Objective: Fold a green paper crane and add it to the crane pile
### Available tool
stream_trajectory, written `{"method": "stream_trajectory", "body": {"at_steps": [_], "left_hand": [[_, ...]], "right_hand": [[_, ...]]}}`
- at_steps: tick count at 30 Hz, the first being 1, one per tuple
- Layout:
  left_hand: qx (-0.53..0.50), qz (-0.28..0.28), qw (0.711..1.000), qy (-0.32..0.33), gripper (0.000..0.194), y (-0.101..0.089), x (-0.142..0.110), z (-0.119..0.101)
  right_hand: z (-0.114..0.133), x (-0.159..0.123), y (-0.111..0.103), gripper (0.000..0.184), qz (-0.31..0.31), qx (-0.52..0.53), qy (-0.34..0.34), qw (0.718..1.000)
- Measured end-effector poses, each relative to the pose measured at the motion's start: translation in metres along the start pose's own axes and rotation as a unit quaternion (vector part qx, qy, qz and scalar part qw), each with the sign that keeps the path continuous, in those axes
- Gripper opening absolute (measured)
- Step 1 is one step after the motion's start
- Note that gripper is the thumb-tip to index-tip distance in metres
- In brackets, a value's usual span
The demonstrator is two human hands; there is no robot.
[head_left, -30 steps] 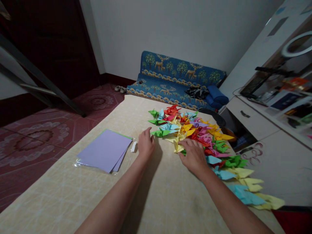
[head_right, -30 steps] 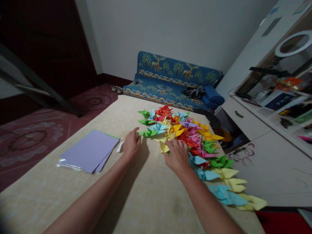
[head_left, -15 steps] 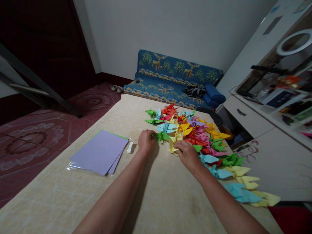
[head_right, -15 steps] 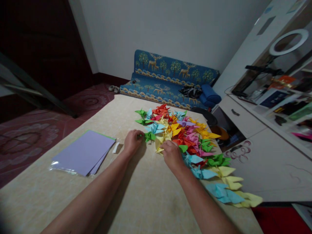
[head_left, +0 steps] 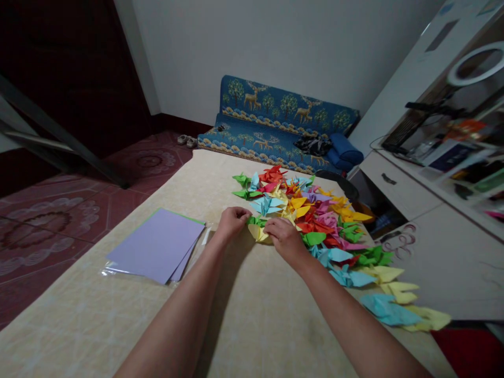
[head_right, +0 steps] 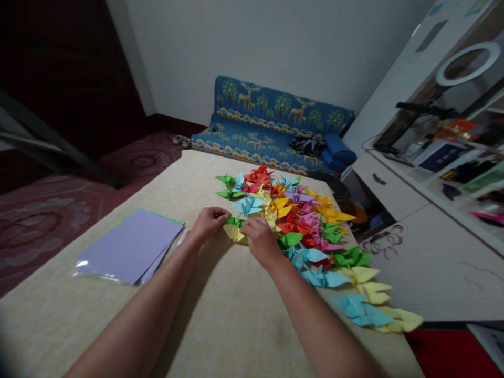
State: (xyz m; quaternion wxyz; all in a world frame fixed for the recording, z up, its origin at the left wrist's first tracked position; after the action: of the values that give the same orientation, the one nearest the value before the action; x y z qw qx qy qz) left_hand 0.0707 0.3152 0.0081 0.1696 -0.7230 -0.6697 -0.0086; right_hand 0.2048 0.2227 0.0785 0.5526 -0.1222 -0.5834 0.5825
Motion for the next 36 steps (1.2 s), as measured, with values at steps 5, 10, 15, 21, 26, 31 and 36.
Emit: {"method": "stream_trajectory", "body": {"at_steps": [5, 10, 15, 21, 26, 31, 36], "left_hand": [[-0.058, -0.058, 0.996, -0.028, 0.017, -0.001, -0.001, 0.016], [-0.084, -0.091, 0.991, -0.049, 0.020, -0.001, -0.005, 0.019], [-0.069, -0.086, 0.993, -0.042, 0.017, 0.001, -0.005, 0.012], [-0.044, -0.055, 0.997, -0.016, 0.016, 0.006, -0.004, 0.008], [-0.033, -0.033, 0.999, -0.004, 0.023, 0.010, -0.005, 0.004], [-0.014, -0.050, 0.999, 0.005, 0.031, 0.004, -0.007, 0.002], [0.026, -0.112, 0.993, 0.029, 0.038, -0.015, -0.017, -0.011]], "right_hand": [[0.001, -0.002, -0.004, 0.031, -0.010, 0.002, 0.026, 1.000], [0.002, -0.025, -0.019, 0.046, -0.053, -0.001, 0.142, 0.988], [-0.006, -0.034, -0.006, 0.031, -0.093, 0.088, 0.205, 0.970], [-0.006, -0.025, 0.006, 0.026, -0.112, 0.110, 0.216, 0.964], [0.003, -0.029, 0.012, 0.029, -0.119, 0.139, 0.226, 0.957], [-0.004, -0.033, -0.016, 0.028, -0.179, 0.143, 0.236, 0.945], [-0.042, -0.026, -0.051, 0.014, -0.178, 0.088, 0.280, 0.939]]}}
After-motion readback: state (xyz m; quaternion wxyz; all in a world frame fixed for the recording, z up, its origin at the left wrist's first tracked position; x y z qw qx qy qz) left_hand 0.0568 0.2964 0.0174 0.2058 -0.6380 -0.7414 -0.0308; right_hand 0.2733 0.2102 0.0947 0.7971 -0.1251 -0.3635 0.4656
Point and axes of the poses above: each hand's wrist, its own x-axis towards the middle knuckle, its own y-axis out of the palm, z = x × y, the point moved 10 cm from there along x, towards the middle knuckle, and after that the axes turned 6 degrees about y, right-handed, at the moved point
